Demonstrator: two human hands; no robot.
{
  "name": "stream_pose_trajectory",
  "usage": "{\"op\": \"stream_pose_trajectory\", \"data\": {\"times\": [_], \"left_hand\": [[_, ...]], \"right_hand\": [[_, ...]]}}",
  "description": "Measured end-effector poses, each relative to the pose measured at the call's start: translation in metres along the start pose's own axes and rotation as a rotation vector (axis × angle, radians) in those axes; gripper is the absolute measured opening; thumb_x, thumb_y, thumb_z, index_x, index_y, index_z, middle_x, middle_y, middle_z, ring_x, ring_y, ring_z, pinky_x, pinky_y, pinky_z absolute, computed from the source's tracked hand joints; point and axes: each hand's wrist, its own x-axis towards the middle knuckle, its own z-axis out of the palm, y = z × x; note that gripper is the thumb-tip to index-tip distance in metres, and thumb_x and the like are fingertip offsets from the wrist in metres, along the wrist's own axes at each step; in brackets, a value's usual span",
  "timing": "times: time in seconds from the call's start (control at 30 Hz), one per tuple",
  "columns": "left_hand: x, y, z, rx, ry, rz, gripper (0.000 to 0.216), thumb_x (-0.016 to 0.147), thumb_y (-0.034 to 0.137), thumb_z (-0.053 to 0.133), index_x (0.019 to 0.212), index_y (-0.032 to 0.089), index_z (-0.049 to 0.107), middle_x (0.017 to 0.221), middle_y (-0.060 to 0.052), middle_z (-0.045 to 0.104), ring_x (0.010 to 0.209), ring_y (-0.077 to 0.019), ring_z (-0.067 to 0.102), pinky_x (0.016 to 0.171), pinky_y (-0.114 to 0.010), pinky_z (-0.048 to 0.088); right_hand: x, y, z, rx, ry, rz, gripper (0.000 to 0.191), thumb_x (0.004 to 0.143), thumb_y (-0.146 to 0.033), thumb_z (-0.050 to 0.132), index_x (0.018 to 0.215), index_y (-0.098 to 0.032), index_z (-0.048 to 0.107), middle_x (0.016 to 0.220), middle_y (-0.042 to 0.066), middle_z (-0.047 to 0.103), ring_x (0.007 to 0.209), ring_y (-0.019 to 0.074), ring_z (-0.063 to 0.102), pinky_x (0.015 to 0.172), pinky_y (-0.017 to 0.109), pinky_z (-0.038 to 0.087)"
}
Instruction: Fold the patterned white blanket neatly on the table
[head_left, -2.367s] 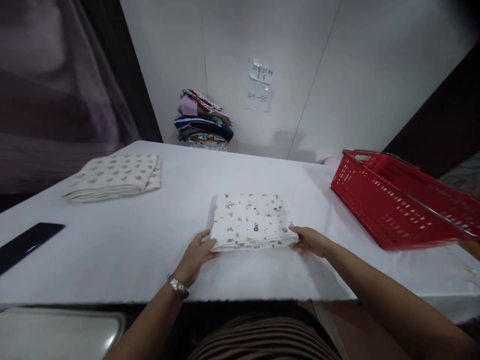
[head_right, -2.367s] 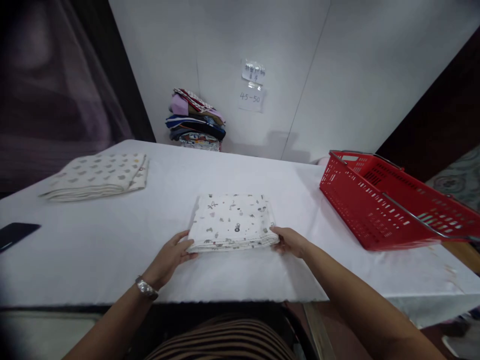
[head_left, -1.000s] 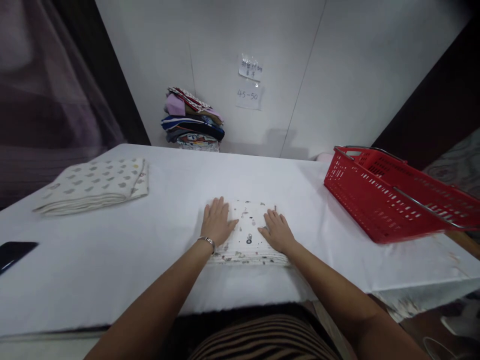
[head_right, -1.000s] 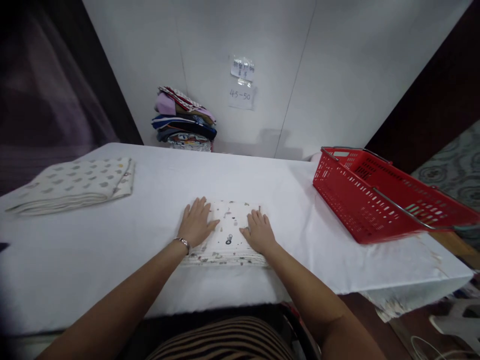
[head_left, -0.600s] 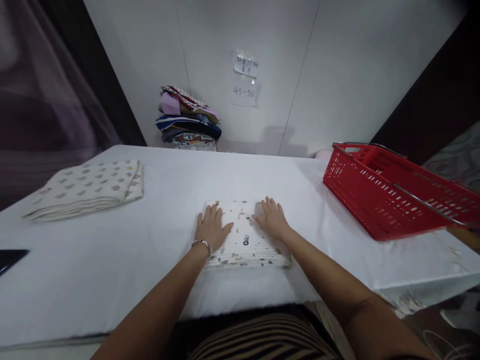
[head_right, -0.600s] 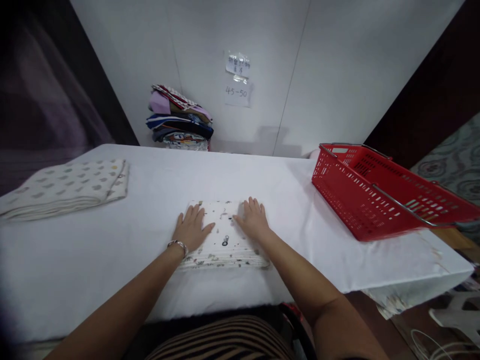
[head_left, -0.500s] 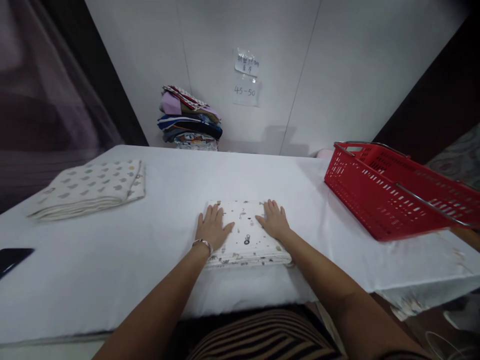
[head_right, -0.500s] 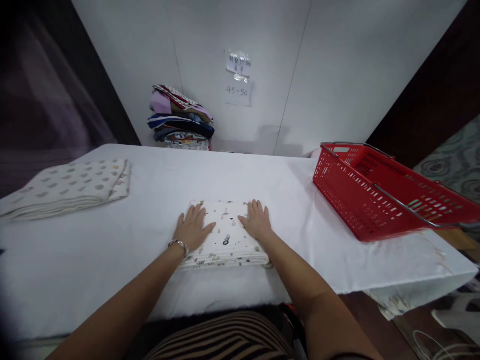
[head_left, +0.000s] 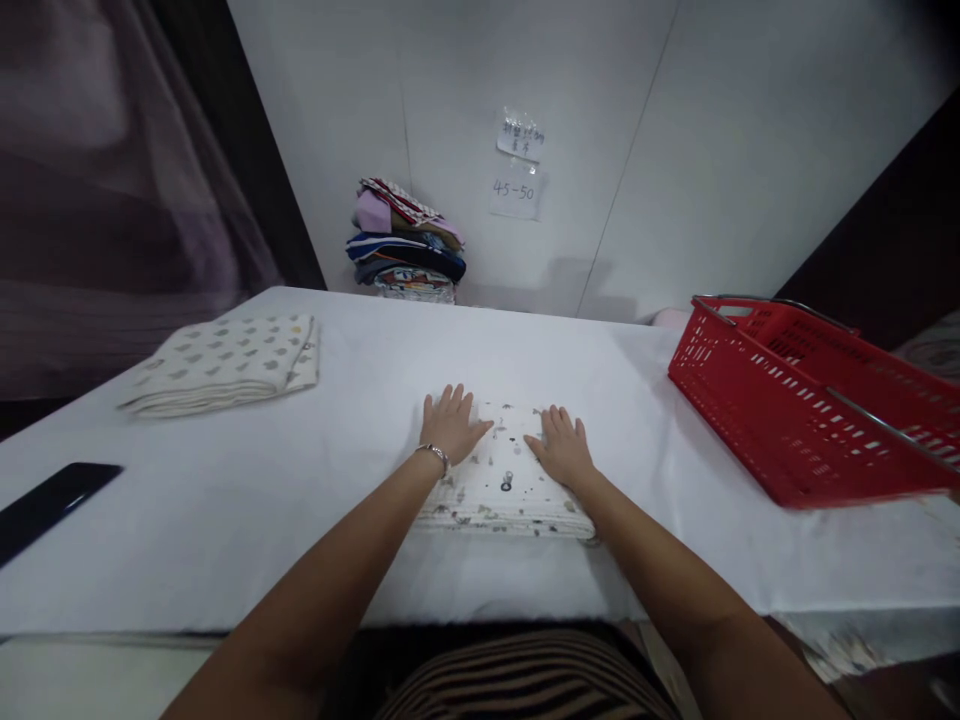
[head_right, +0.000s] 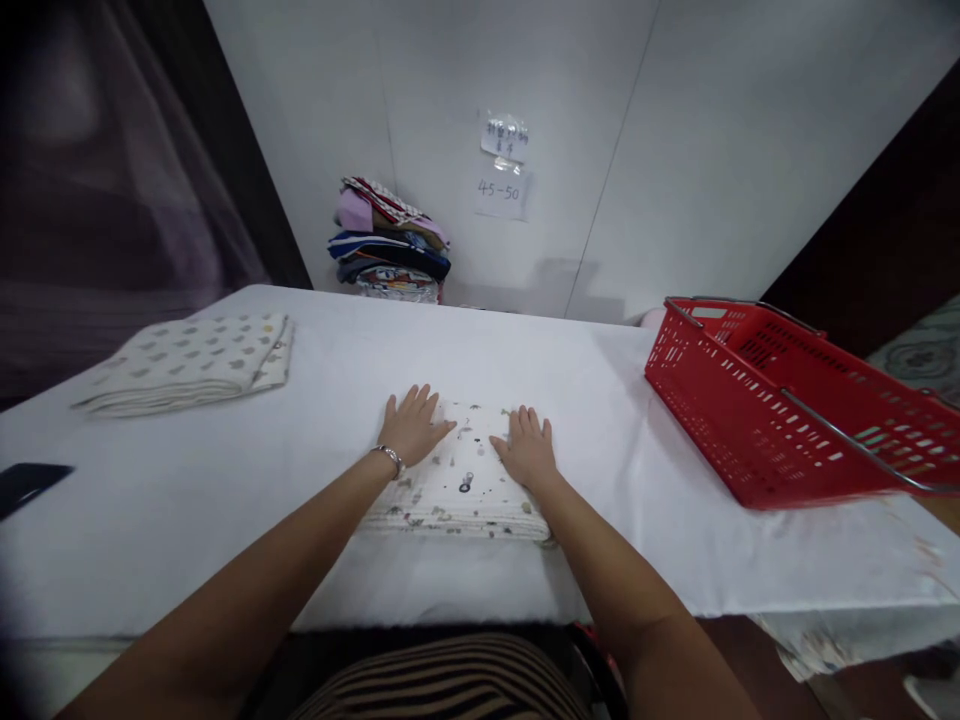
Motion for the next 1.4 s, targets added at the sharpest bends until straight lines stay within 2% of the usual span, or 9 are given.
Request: {"op": "stream_pose_trajectory", "data": {"times": [0.2,0.37,0.53,0.7,0.87,1.0,1.1,1.23,1.4], "left_hand": [[0.003,-0.011,0.020,0.005,-0.043,-0.019,0.073,0.085,0.059,0.021,0.142,0.014,0.026,0.151,-0.008,0.018,0.139,-0.0270,0.009,0.110,-0.052,0.009],[0.002,-0.009,0.025,0.031,-0.005,-0.020,0.071,0.085,0.059,0.022,0.142,0.015,0.028,0.150,-0.008,0.021,0.139,-0.0277,0.010,0.110,-0.052,0.009],[0.003,-0.010,0.027,0.012,-0.003,-0.029,0.071,0.086,0.058,0.022,0.142,0.014,0.026,0.150,-0.009,0.020,0.139,-0.0271,0.011,0.110,-0.053,0.008],[0.002,-0.011,0.027,-0.035,-0.004,-0.029,0.068,0.086,0.055,0.027,0.142,0.017,0.028,0.151,-0.008,0.019,0.139,-0.0267,0.009,0.110,-0.053,0.007],[0.002,-0.011,0.021,-0.103,-0.008,-0.024,0.067,0.086,0.055,0.030,0.141,0.017,0.029,0.151,-0.008,0.020,0.139,-0.0259,0.010,0.109,-0.052,0.012],[0.000,-0.023,0.010,-0.241,0.076,-0.129,0.065,0.086,0.049,0.035,0.138,0.010,0.032,0.150,-0.012,0.021,0.138,-0.0243,0.015,0.109,-0.038,0.022],[-0.008,-0.038,0.002,-0.365,0.076,-0.321,0.066,0.085,0.047,0.039,0.137,0.007,0.033,0.143,-0.017,0.035,0.131,-0.0255,0.034,0.103,-0.034,0.032],[-0.016,-0.050,-0.005,-0.471,-0.040,-0.437,0.068,0.080,0.052,0.045,0.133,0.009,0.037,0.121,-0.017,0.058,0.110,-0.0273,0.056,0.089,-0.036,0.043],[-0.013,-0.048,-0.011,-0.556,-0.115,-0.524,0.062,0.072,0.054,0.054,0.113,0.008,0.056,0.115,-0.019,0.061,0.105,-0.0308,0.058,0.082,-0.035,0.046]], "right_hand": [[0.001,-0.002,-0.014,-0.010,-0.040,-0.004,0.073,0.089,-0.059,0.022,0.142,-0.009,0.024,0.150,0.015,0.017,0.138,0.0289,0.011,0.108,0.051,0.006],[0.015,-0.033,-0.032,0.010,0.032,-0.134,0.076,0.089,-0.060,0.019,0.144,-0.008,0.020,0.151,0.013,0.012,0.139,0.0270,0.004,0.109,0.049,0.002],[0.022,-0.064,-0.013,0.090,0.011,-0.306,0.072,0.090,-0.059,0.021,0.143,-0.011,0.024,0.150,0.013,0.017,0.139,0.0256,0.010,0.110,0.046,0.005],[0.020,-0.063,0.004,0.110,0.033,-0.331,0.072,0.090,-0.059,0.023,0.142,-0.010,0.026,0.150,0.014,0.019,0.139,0.0260,0.011,0.110,0.047,0.005],[0.023,-0.063,-0.001,0.137,-0.003,-0.322,0.071,0.089,-0.059,0.026,0.142,-0.012,0.025,0.150,0.013,0.019,0.139,0.0258,0.010,0.110,0.047,0.005],[0.023,-0.043,-0.015,0.208,-0.075,-0.258,0.067,0.089,-0.055,0.031,0.143,-0.015,0.025,0.151,0.011,0.017,0.139,0.0251,0.010,0.109,0.047,0.008],[0.022,-0.007,-0.024,0.228,-0.030,-0.076,0.061,0.090,-0.048,0.036,0.141,-0.016,0.029,0.150,0.011,0.018,0.139,0.0249,0.010,0.110,0.046,0.009],[0.020,0.041,-0.027,0.425,-0.066,0.166,0.060,0.087,-0.043,0.045,0.137,-0.011,0.038,0.140,0.014,0.040,0.128,0.0233,0.037,0.105,0.035,0.028],[0.019,0.063,-0.022,0.738,-0.031,0.320,0.062,0.076,-0.044,0.059,0.128,-0.012,0.050,0.123,0.012,0.057,0.111,0.0233,0.055,0.095,0.033,0.040]]}}
